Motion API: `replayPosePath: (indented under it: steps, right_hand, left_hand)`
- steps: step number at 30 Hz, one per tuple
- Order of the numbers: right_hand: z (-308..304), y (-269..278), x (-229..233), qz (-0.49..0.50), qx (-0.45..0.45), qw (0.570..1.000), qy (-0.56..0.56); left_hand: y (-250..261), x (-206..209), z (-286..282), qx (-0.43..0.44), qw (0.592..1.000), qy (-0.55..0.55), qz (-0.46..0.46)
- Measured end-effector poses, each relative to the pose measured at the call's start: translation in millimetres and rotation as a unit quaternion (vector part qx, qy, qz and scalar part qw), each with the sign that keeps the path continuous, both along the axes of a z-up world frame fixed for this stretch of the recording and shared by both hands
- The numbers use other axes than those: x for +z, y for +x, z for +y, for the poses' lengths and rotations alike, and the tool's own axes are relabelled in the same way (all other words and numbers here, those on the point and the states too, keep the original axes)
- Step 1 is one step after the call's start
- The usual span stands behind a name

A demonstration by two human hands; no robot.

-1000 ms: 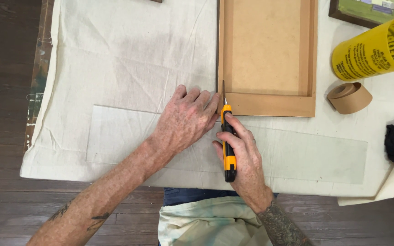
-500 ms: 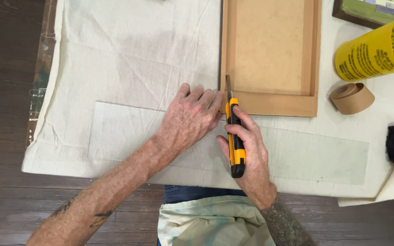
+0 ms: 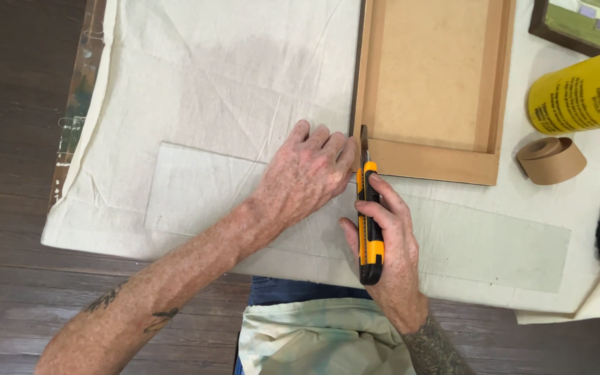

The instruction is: Applying adhesive finishing strips and liquid finish to a wooden tray using a utility knife and brush

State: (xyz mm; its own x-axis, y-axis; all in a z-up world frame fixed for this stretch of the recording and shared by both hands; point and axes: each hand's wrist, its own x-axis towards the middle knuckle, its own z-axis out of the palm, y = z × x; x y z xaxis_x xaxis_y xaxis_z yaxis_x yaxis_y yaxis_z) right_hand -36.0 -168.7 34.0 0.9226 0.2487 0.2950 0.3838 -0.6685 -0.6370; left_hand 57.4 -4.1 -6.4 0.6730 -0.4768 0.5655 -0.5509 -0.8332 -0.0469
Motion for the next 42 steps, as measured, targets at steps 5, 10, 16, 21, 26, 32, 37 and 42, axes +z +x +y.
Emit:
replayPosePath:
  steps: [5,10,16,21,26,32,37,42]
  right_hand:
    - [3.6,2.1,4.4,-0.008,0.0,1.0,-0.011]
    - [4.9,2.1,3.8,-0.006,0.001,1.0,-0.014]
    - [5.5,4.3,2.7,-0.021,0.017,0.999,-0.019]
    - [2.5,2.9,0.0,-0.025,0.023,0.999,-0.028]
    - [8.2,11.4,0.7,-0.047,-0.002,0.999,-0.011]
    - [1.0,-1.2,2.4,-0.019,0.031,0.999,-0.029]
    - [-5.1,-15.1,4.7,-0.016,0.043,0.998,-0.039]
    - [-10.9,-32.3,10.0,0.0,0.043,0.998,-0.044]
  left_hand:
    - [-0.5,-0.4,-0.1,0.002,1.0,0.004,0.004]
    - [-0.7,-1.4,-0.1,0.007,1.0,0.003,0.003]
    - [-1.4,-2.2,0.0,0.004,1.0,0.003,0.006]
    - [-1.1,-1.2,0.2,0.009,1.0,-0.004,-0.005]
    - [2.5,-18.9,-4.4,-0.047,0.996,-0.064,0.047]
    - [-1.2,0.3,-0.2,0.013,1.0,-0.003,0.009]
    - [-1.5,-2.2,-1.2,0.007,1.0,-0.009,0.019]
    - [-1.0,-0.3,-1.7,0.006,1.0,-0.014,0.011]
